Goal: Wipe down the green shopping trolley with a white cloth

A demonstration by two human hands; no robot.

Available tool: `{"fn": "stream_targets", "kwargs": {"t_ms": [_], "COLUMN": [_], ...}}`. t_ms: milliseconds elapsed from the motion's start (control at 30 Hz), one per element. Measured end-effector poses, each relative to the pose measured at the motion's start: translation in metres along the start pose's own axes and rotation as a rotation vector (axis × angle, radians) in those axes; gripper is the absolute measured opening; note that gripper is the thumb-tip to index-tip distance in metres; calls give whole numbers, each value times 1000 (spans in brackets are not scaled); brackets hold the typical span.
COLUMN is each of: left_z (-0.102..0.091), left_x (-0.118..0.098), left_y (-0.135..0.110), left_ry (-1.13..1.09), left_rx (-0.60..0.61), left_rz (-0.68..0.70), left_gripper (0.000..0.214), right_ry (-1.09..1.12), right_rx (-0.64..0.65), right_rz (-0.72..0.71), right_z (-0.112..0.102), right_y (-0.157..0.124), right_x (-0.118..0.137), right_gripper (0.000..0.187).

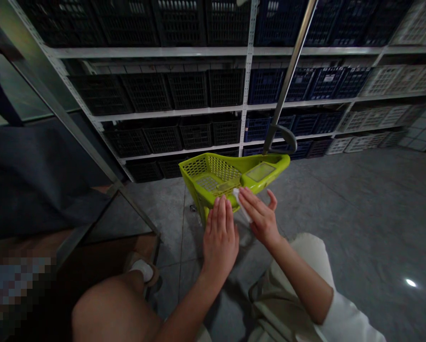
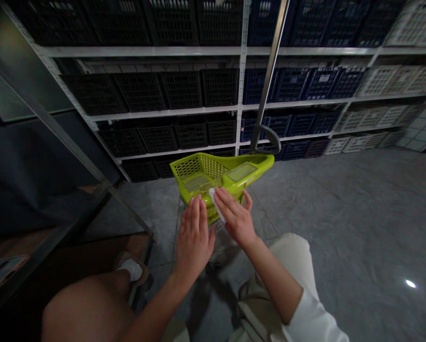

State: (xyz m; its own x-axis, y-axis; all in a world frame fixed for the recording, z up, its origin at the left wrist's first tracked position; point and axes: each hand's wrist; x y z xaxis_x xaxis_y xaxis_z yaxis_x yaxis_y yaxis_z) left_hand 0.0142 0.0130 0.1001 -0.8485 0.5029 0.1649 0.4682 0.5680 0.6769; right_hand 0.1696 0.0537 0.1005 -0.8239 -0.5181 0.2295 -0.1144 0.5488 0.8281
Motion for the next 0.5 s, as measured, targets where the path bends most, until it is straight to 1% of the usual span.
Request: {"fn": "stream_targets", "kwargs": {"t_ms": [67,100,133,167,267,300,333,433,467,500], "left_z": [-1,-1,-1,0,1,1,0,-1,-1,-1], "left_x": [0,0,0,-1,-1,-1,-1,-1,-1,-1], "left_y": [0,1,1,1,1,1,1,2,2,2], "left_ry": [-1,-1,1,4,15,15,13,9,12,15], "left_rx": [19,25,24,17,-13,-15,-10,16,19,16], "left_rz": [7,9,9,7,0,1,4,14,16,17], "left_gripper": [79,80,80,79,77,76,76,77,77,76], "right_ry": [-37,-44,-41,-29,19,22,14,-35,-42,-36], "right_rx": [-108,-136,-130,-90,78,92,75,-56,-79,-69], "right_rz": [135,181,185,145,-74,-95,-70,132,171,162], "right_z": [0,0,0,-1,-5,-6,-6,-5,-4,-4], "right_y": [2,2,2,1,-1,-1,0,4,4,3], "right_x": [-8,-9,-8,-6,-1,-2,-6,-13,-12,-8], "right_gripper": [68,68,69,70,72,72,72,73,73,74]}}
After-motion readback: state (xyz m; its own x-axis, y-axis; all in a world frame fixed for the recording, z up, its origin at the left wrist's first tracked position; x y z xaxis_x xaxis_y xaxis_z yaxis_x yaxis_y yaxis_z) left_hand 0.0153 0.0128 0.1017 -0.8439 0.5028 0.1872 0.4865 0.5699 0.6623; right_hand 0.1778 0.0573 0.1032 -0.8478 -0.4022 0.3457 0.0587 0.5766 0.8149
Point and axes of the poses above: each hand's wrist, its own y-axis towards the middle knuckle, its own z-axis out of the palm, x = y × z, and after that the axes turned 13 degrees about z, right-handed
